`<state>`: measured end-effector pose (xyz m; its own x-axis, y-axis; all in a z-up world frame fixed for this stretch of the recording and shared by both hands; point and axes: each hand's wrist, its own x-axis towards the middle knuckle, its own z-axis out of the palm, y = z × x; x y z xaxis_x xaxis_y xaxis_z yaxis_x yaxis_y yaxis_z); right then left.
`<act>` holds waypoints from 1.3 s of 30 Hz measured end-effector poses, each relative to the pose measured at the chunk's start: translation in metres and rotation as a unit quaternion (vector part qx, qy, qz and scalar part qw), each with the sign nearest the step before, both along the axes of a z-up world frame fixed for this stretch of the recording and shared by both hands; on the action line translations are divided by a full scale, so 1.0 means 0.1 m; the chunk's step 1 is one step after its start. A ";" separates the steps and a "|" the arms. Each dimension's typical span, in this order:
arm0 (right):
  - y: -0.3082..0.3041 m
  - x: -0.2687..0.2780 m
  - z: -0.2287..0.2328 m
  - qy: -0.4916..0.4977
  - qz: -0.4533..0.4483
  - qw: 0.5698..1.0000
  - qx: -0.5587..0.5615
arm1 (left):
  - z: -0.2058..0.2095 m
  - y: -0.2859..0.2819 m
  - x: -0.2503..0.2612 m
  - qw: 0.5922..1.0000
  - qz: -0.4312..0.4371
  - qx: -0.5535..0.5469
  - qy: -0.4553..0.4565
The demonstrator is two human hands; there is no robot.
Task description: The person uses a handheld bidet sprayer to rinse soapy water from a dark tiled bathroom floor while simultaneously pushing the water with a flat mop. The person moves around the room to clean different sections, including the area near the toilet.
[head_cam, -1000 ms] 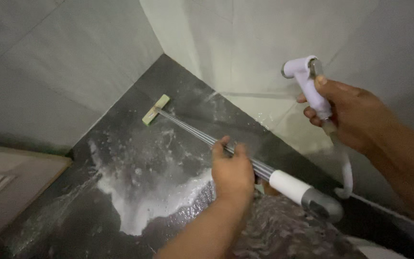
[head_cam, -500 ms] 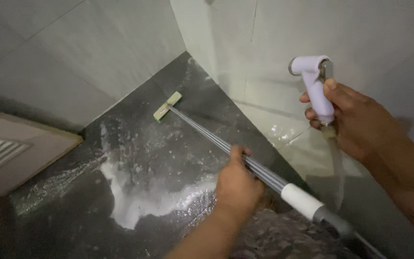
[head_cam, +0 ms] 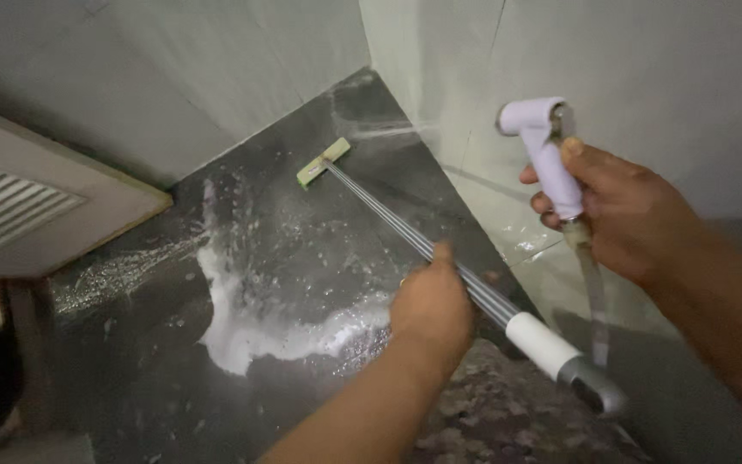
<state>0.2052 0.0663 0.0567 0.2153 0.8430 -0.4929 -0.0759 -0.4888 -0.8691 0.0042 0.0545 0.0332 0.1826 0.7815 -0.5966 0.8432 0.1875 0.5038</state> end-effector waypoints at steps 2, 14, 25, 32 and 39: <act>0.01 -0.05 0.00 0.014 0.013 1.000 0.005 | -0.03 0.04 0.01 1.000 -0.008 0.002 0.000; 0.01 -0.07 -0.06 -0.007 0.041 0.999 0.002 | 0.03 0.16 -0.17 0.996 0.008 0.084 -0.024; 0.03 -0.14 0.12 -0.079 -0.027 0.996 0.014 | 0.07 0.13 -0.39 0.977 -0.032 0.210 0.006; -0.01 -0.07 0.12 -0.111 -0.078 0.989 0.062 | -0.11 0.19 -0.53 0.977 0.009 0.202 -0.075; 0.03 -0.08 0.06 -0.083 -0.064 0.992 0.072 | -0.52 0.25 -0.64 0.974 0.009 0.206 -0.097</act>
